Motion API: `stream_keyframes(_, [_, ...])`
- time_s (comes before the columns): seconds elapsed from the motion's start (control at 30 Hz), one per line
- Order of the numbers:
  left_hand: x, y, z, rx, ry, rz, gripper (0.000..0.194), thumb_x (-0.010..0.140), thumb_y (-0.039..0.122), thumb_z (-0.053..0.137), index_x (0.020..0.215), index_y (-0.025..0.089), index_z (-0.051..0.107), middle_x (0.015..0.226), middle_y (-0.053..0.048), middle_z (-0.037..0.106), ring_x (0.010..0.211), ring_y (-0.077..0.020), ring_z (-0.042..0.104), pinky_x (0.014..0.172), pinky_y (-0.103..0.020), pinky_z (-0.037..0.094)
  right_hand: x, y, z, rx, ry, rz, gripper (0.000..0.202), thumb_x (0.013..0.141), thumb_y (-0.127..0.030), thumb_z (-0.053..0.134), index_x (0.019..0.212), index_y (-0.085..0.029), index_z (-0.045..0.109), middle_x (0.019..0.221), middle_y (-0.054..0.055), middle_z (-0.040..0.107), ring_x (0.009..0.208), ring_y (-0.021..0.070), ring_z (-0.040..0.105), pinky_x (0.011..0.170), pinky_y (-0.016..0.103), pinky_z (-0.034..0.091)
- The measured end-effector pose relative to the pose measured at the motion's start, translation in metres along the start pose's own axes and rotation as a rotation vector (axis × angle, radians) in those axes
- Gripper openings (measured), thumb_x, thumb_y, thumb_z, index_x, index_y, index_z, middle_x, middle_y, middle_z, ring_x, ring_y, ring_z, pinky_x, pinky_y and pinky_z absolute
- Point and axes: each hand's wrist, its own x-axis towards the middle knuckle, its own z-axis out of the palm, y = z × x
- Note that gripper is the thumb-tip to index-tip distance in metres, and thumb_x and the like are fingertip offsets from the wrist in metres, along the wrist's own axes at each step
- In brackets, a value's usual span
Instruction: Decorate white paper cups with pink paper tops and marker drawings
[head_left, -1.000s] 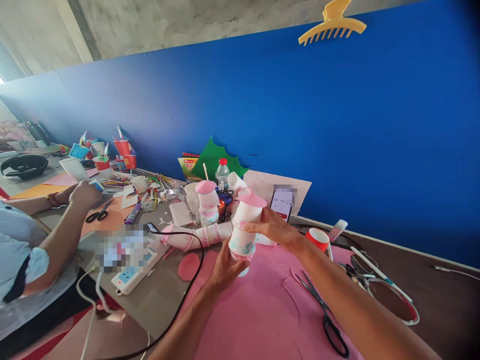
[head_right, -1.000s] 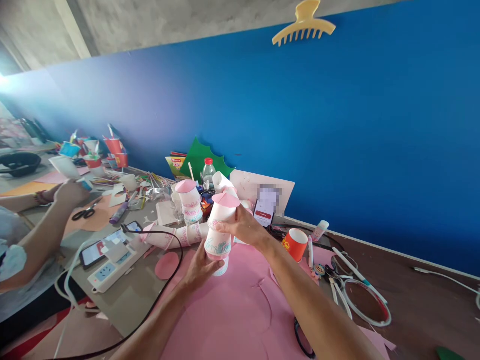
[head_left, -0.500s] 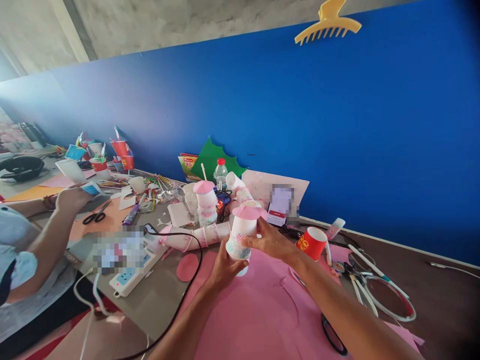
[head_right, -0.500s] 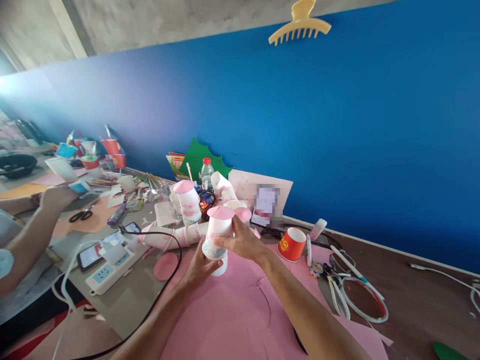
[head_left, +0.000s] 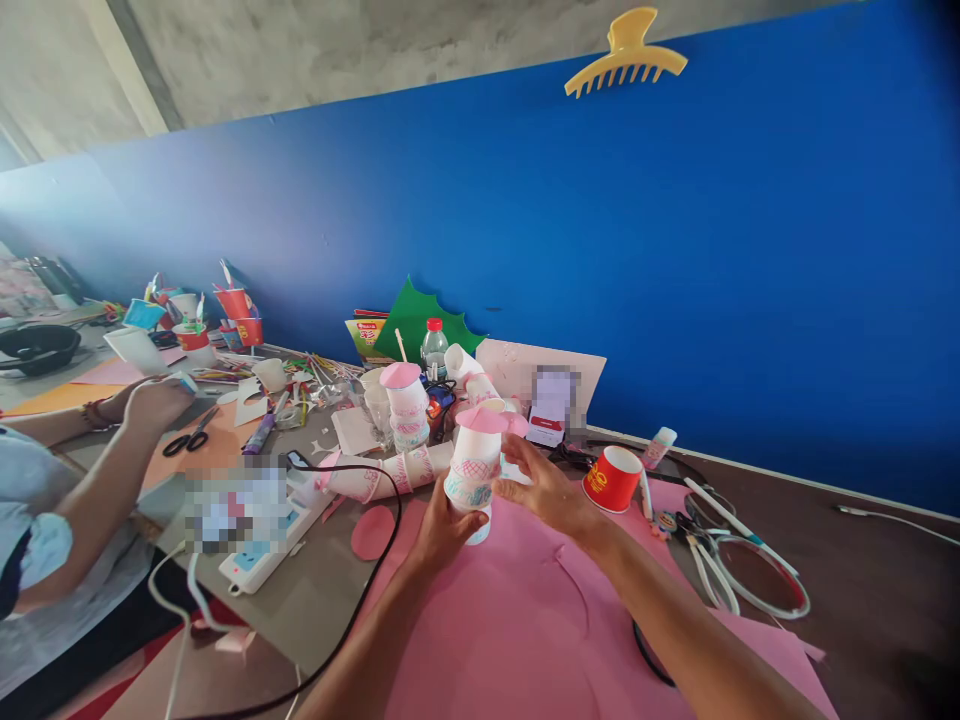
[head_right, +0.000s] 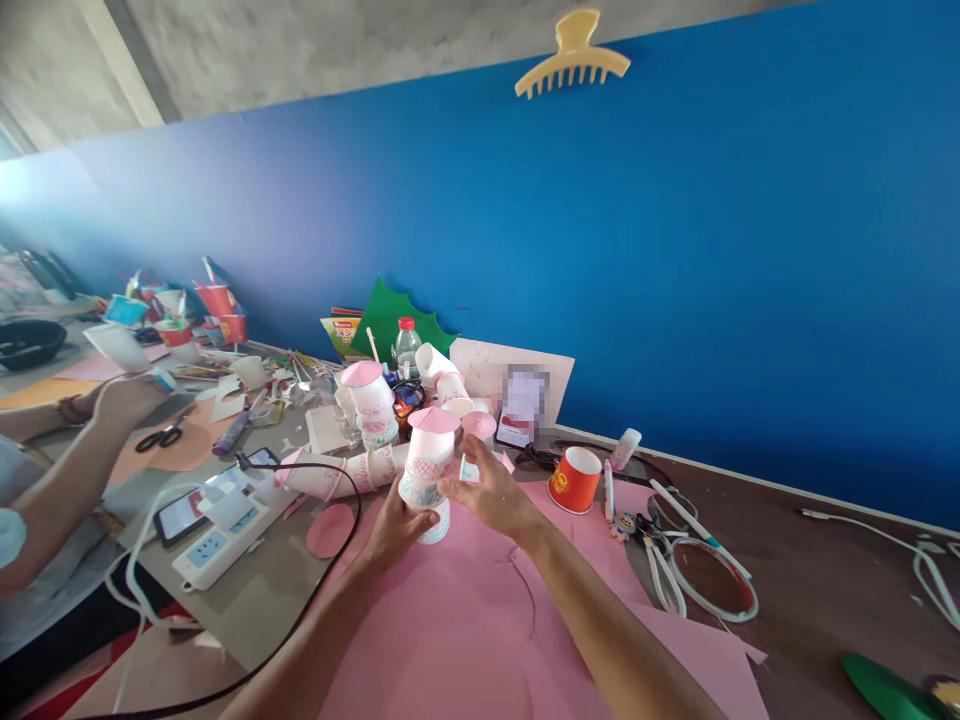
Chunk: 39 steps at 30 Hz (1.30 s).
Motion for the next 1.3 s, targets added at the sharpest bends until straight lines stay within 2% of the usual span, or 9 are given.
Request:
stream_keyframes(0.1, [0.000, 0.002, -0.002, 0.066, 0.088, 0.006, 0.071, 0.059, 0.053, 0.077, 0.114, 0.016, 0.052, 0.103, -0.010, 0.066, 0.096, -0.0273, 0.061, 0.082, -0.040, 0.049, -0.027, 0.013, -0.006, -0.024, -0.023, 0.111, 0.078, 0.072, -0.038, 0.072, 0.141, -0.022, 0.039, 0.142, 0.014, 0.050, 0.133, 0.0285, 0.046, 0.107, 0.050, 0.038])
stream_keyframes(0.23, [0.002, 0.004, -0.006, 0.166, 0.243, 0.045, 0.064, 0.059, 0.046, 0.077, 0.111, 0.016, 0.054, 0.103, -0.010, 0.065, 0.097, -0.0276, 0.061, 0.082, -0.039, 0.049, -0.066, 0.023, -0.011, -0.190, -0.091, 0.139, 0.066, 0.076, -0.035, 0.067, 0.137, -0.020, 0.046, 0.139, 0.014, 0.053, 0.131, 0.0286, 0.047, 0.108, 0.050, 0.037])
stream_keyframes(0.4, [0.003, -0.001, -0.010, 0.263, 0.267, 0.073, 0.064, 0.064, 0.041, 0.075, 0.117, 0.016, 0.052, 0.108, -0.012, 0.062, 0.099, -0.0282, 0.061, 0.084, -0.041, 0.050, -0.098, 0.028, -0.007, -0.418, -0.113, 0.106, 0.052, 0.078, -0.025, 0.062, 0.129, -0.018, 0.054, 0.131, 0.015, 0.059, 0.122, 0.0292, 0.055, 0.105, 0.049, 0.041])
stream_keyframes(0.57, [0.001, -0.004, -0.011, 0.306, 0.312, 0.111, 0.076, 0.066, 0.039, 0.073, 0.132, 0.018, 0.041, 0.121, -0.013, 0.057, 0.111, -0.0304, 0.056, 0.094, -0.046, 0.046, -0.106, 0.035, -0.002, -0.567, -0.028, -0.038, 0.040, 0.076, -0.017, 0.061, 0.116, -0.020, 0.062, 0.120, 0.013, 0.065, 0.115, 0.0298, 0.058, 0.103, 0.050, 0.041])
stream_keyframes(0.73, [0.000, -0.004, -0.015, 0.463, 0.361, 0.228, 0.088, 0.066, 0.039, 0.074, 0.140, 0.013, 0.034, 0.141, -0.021, 0.041, 0.132, -0.0382, 0.038, 0.108, -0.054, 0.033, -0.112, 0.044, -0.001, -0.634, -0.004, -0.078, 0.037, 0.074, -0.013, 0.062, 0.111, -0.018, 0.064, 0.118, 0.013, 0.064, 0.114, 0.0299, 0.056, 0.102, 0.049, 0.042])
stream_keyframes(0.9, [0.000, 0.003, -0.022, 0.539, 0.349, 0.266, 0.093, 0.070, 0.050, 0.072, 0.144, 0.014, 0.028, 0.141, -0.021, 0.038, 0.129, -0.0363, 0.041, 0.104, -0.055, 0.039, -0.120, 0.048, -0.004, -0.653, 0.027, -0.135, 0.036, 0.075, -0.013, 0.060, 0.111, -0.016, 0.063, 0.118, 0.014, 0.062, 0.113, 0.0296, 0.054, 0.101, 0.048, 0.041])
stream_keyframes(1.07, [-0.008, 0.035, -0.011, 0.638, 0.429, 0.573, 0.075, 0.081, 0.050, 0.061, 0.141, 0.017, 0.031, 0.141, -0.020, 0.035, 0.134, -0.0338, 0.035, 0.109, -0.054, 0.033, -0.123, 0.042, -0.005, -0.640, -0.010, -0.136, 0.029, 0.078, -0.017, 0.062, 0.106, -0.017, 0.064, 0.117, 0.013, 0.063, 0.110, 0.0280, 0.056, 0.098, 0.045, 0.044])
stream_keyframes(1.17, [-0.017, 0.062, 0.015, 0.656, 0.314, 0.644, 0.053, 0.085, 0.039, 0.059, 0.132, 0.020, 0.045, 0.132, -0.014, 0.047, 0.128, -0.0296, 0.043, 0.106, -0.048, 0.039, -0.121, 0.040, -0.005, -0.641, -0.034, -0.124, 0.029, 0.080, -0.018, 0.060, 0.108, -0.017, 0.064, 0.120, 0.013, 0.063, 0.109, 0.0283, 0.058, 0.096, 0.044, 0.045])
stream_keyframes(1.3, [-0.019, 0.073, 0.058, 0.645, -0.110, 0.508, 0.025, 0.090, 0.032, 0.051, 0.110, 0.022, 0.059, 0.110, -0.011, 0.064, 0.106, -0.0243, 0.060, 0.091, -0.039, 0.050, -0.119, 0.030, -0.018, -0.557, -0.156, -0.091, 0.024, 0.083, -0.014, 0.053, 0.102, -0.018, 0.067, 0.102, 0.009, 0.072, 0.092, 0.0228, 0.067, 0.079, 0.032, 0.051])
